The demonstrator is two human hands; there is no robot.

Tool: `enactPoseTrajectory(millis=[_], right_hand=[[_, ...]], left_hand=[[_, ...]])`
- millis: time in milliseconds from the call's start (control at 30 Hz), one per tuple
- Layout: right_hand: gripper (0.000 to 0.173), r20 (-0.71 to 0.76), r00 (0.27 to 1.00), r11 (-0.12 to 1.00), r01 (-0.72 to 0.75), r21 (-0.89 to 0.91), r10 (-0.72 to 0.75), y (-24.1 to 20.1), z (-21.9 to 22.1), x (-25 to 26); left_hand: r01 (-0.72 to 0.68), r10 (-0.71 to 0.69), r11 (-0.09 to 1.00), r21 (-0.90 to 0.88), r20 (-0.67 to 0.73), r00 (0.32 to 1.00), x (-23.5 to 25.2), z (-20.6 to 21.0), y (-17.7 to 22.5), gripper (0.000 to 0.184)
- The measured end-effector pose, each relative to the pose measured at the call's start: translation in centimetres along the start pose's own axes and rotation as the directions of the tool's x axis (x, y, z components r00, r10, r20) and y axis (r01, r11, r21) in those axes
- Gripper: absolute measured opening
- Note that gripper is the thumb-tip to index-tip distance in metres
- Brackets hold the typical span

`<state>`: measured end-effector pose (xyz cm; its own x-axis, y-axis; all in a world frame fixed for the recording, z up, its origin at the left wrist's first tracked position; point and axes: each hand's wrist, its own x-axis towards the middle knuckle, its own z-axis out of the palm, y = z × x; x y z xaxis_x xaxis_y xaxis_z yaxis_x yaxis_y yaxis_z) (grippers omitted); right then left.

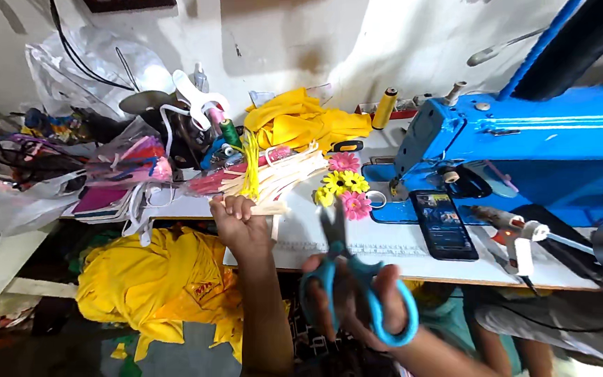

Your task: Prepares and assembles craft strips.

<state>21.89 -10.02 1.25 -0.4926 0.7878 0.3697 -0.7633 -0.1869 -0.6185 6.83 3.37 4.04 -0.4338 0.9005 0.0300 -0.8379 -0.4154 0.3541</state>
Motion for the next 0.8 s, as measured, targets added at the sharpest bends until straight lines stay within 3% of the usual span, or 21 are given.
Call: enactPoseTrajectory(millis=[100, 300, 433, 633, 800], right_hand=[[0.079, 0.032, 0.996, 0.994, -0.089, 0.066, 0.087, 1.7, -0.3, 0.2], [0.082, 0.047, 0.993, 0.981, -0.114, 0.157, 0.108, 1.8, -0.2, 1.0], [0.082, 0.059, 0.997, 0.977, -0.064, 0.203, 0.053, 1.5, -0.1, 1.6], [0.081, 0.003, 0.999, 0.967, 0.037, 0.251, -0.039, 1.5, -0.2, 2.2], [0.076, -0.106, 0.987, 0.982, 0.136, 0.132, -0.122, 2.1, -0.6, 2.2]], left_hand=[[-0.013, 0.012, 1.000, 0.008, 0.017, 1.000, -0.9, 1.1, -0.2, 0.036], [0.027, -0.029, 0.999, 0.017, 0.153, 0.988, -2.4, 1.6, -0.3, 0.032], [0.100, -0.099, 0.995, 0.004, 0.213, 0.972, -3.0, 1.6, -0.5, 0.034], [0.375, -0.330, 0.914, -0.153, 0.255, 0.909, -3.0, 0.8, -0.4, 0.040], [0.347, -0.331, 0.933, -0.099, 0.149, 0.932, -2.6, 0.4, -1.9, 0.037]])
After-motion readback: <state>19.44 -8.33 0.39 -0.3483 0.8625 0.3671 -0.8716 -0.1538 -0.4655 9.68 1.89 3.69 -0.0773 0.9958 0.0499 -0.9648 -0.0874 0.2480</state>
